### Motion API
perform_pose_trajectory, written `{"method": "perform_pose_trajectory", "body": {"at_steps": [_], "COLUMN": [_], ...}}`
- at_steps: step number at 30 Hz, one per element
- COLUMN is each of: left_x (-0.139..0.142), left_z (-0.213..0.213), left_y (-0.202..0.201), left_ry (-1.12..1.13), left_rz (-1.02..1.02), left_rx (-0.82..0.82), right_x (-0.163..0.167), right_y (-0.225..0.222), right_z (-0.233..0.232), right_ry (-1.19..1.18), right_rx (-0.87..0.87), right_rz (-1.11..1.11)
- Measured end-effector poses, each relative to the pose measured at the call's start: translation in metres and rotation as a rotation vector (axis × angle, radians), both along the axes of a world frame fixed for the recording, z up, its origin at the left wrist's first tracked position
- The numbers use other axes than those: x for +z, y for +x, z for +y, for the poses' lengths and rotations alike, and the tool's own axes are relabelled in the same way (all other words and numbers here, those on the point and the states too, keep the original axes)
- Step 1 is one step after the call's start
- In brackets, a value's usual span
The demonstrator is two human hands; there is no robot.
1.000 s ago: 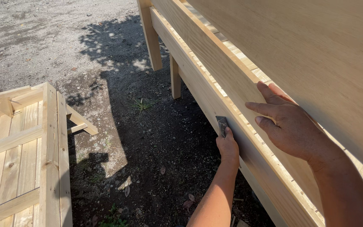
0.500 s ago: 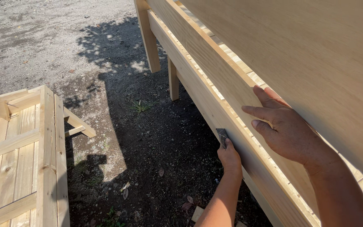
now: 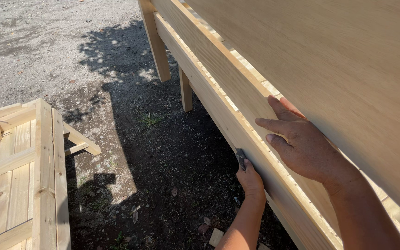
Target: The person sands a large wooden bench headboard outdoors, holding the panel steady with one hand while rubbing sandpaper along its top edge and rails. They work along the length of the board, repositioning to sand different sections of the frame.
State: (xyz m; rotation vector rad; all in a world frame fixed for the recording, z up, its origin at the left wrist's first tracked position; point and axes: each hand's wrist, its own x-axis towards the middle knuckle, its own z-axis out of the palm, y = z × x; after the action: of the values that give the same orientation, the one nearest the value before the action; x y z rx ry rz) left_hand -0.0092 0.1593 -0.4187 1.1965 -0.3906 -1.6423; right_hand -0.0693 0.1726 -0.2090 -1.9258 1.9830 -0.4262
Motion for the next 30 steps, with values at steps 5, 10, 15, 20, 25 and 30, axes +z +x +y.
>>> {"method": "perform_pose_trajectory", "body": {"at_steps": [5, 10, 15, 20, 25, 30], "left_x": [-0.011, -0.023, -0.015, -0.02, -0.019, -0.008], "left_z": [0.082, 0.051, 0.007, 0.076, 0.018, -0.057], "left_y": [-0.012, -0.005, 0.003, -0.009, 0.011, 0.027], "left_ry": [-0.107, -0.076, -0.067, -0.157, -0.262, 0.107], "left_rz": [0.033, -0.02, -0.011, 0.027, -0.052, -0.041], "left_rx": [-0.119, -0.102, -0.072, -0.182, -0.096, -0.165], "right_x": [0.0, 0.0, -0.001, -0.003, -0.003, -0.002], "right_y": [0.002, 0.001, 0.001, 0.001, 0.002, 0.003], "right_z": [0.001, 0.002, 0.001, 0.001, 0.003, 0.004], "right_ry": [-0.072, -0.037, -0.057, -0.087, -0.096, -0.068], "right_rx": [0.061, 0.032, 0.045, 0.076, 0.083, 0.054], "right_rz": [-0.066, -0.022, -0.032, -0.067, -0.03, -0.019]}}
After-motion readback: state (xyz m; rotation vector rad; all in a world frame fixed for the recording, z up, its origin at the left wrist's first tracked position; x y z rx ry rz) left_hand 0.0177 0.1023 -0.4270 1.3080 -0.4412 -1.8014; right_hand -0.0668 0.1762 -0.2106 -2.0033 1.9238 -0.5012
